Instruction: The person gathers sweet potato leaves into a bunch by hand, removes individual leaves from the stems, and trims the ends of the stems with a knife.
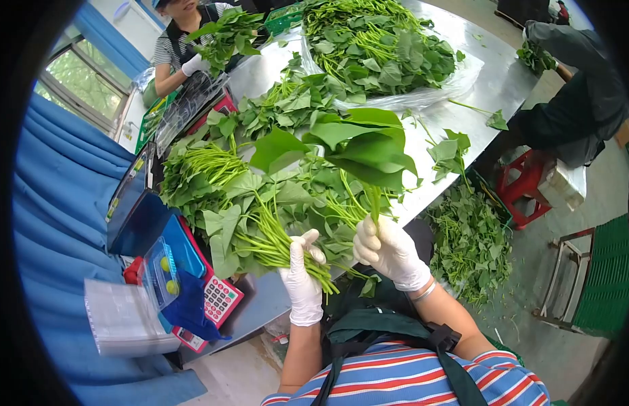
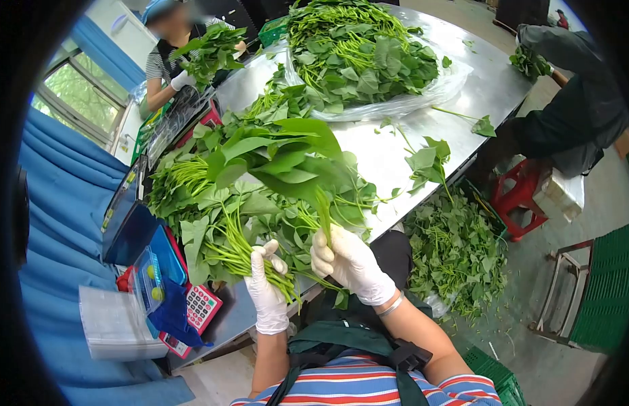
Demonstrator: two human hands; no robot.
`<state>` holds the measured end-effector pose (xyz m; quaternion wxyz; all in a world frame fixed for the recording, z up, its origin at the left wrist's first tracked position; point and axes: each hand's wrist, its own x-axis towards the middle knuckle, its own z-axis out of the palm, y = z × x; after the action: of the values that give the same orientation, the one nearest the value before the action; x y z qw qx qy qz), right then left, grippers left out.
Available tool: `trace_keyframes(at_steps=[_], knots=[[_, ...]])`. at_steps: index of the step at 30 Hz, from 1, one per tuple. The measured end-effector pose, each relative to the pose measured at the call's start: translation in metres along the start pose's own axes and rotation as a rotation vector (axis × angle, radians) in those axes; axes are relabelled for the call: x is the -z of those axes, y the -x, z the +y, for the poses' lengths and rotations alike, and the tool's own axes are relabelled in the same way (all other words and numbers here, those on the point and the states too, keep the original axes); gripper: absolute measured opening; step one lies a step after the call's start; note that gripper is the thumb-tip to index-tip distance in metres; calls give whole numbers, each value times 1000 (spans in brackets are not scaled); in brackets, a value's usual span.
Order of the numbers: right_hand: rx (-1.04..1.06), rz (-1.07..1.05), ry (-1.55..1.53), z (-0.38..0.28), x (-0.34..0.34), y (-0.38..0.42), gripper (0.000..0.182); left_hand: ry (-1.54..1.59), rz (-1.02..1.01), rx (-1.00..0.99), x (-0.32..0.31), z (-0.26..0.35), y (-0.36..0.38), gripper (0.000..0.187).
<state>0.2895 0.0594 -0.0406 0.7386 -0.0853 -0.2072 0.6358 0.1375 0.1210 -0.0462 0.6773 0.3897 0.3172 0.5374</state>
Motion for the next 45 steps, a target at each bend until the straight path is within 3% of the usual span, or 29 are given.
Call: trace_keyframes(at_steps=[3,5,8,10,12,16,18,20,29,32,34,38,39,40,42,44,45], knots=[[-2,7,41,2,1,1,24,-54,7,6,-7,-2,1,18],[-71,188,533,6,1,1,22,-125,-13,11,-16,-2,4,24],[-14,121,1123,21,-7,-1,17,-126,-125,-1,-22,-14,7,30],[-43,185,1169,27,-9,3,14,-82,-131,33,-14,-17,9,35],[209,178,1363,31,-11,2,12,109,-115,93,-15,-17,13,33],[22,204,1146,32,-12,3,12,73,-152,73,-5,-20,12,34],[-107,242,828,32,-12,2,12,68,-144,98,-10,-11,11,32],[-77,275,758,33,-15,2,11,33,-164,86,-11,-12,10,31],[-150,304,838,32,-4,5,17,0,-104,135,-11,-10,9,27],[-64,286,894,34,-5,5,17,-80,-130,99,-15,-7,9,26],[342,366,976,40,-7,5,19,-128,-84,60,-19,-6,9,26],[556,501,925,34,8,11,19,-23,3,96,-18,-11,6,27],[693,476,1048,33,13,7,20,-4,-10,118,-19,-11,6,27],[695,484,1051,31,13,6,20,14,-22,141,-20,-10,7,26],[865,227,1578,28,9,4,25,2,-70,176,-20,-12,10,27],[837,172,1659,36,12,2,32,19,-191,86,-15,-21,11,27],[772,174,1662,37,14,3,33,41,-165,131,-12,-23,11,30]])
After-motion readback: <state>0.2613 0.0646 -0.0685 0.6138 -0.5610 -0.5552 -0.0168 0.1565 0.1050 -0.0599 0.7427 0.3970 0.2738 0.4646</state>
